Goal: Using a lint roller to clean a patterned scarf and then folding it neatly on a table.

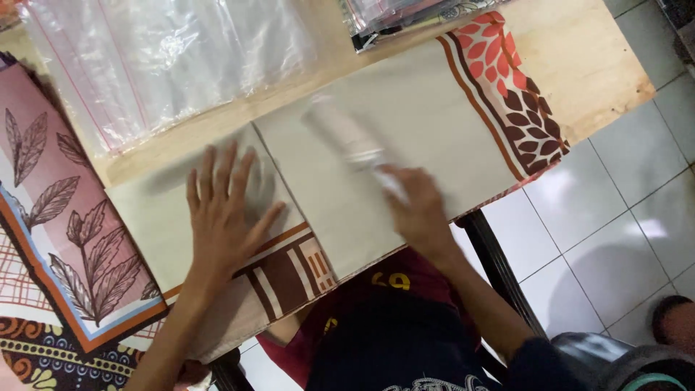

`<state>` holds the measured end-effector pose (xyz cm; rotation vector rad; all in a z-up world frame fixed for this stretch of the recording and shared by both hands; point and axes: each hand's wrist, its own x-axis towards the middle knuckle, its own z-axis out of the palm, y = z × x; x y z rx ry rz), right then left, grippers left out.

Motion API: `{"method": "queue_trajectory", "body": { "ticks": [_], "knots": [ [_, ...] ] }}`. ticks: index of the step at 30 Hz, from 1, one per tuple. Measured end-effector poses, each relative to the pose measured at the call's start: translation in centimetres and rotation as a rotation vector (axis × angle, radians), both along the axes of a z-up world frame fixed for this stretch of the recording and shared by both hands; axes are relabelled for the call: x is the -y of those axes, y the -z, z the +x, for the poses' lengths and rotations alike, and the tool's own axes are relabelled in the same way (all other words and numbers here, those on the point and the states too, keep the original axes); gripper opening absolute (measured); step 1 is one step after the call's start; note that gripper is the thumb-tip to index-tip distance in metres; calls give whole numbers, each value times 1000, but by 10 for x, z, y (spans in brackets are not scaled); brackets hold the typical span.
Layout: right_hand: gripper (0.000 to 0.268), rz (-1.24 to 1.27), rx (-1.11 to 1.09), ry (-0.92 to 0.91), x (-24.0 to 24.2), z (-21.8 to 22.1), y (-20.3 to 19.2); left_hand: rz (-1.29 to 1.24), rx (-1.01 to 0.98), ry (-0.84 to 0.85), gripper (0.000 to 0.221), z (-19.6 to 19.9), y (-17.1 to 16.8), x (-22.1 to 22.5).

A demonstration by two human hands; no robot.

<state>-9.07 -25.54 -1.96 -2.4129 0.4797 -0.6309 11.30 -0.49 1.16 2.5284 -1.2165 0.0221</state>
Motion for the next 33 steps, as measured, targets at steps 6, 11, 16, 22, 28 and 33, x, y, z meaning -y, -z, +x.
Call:
{"method": "queue_trajectory", "body": {
  "ticks": [6, 11, 16, 22, 28, 33],
  "knots": [
    [33, -207, -79, -78, 11, 33, 13, 93, -77, -30, 89, 28, 5, 5],
    [36, -173, -25, 60, 92, 29, 1, 133, -132, -58, 94, 32, 5, 7],
    [33, -320, -49, 247, 152, 7, -4, 156, -144, -72, 93, 33, 8, 7],
    [34, -336, -89, 436, 192, -11, 6, 157, -143, -72, 94, 33, 7, 6],
    [30, -423, 123, 276, 131, -12, -18, 121, -108, -58, 92, 33, 12, 5],
    [32, -374, -28, 153, 60, 5, 14, 113, -117, -67, 93, 33, 14, 5]
  ]
}}
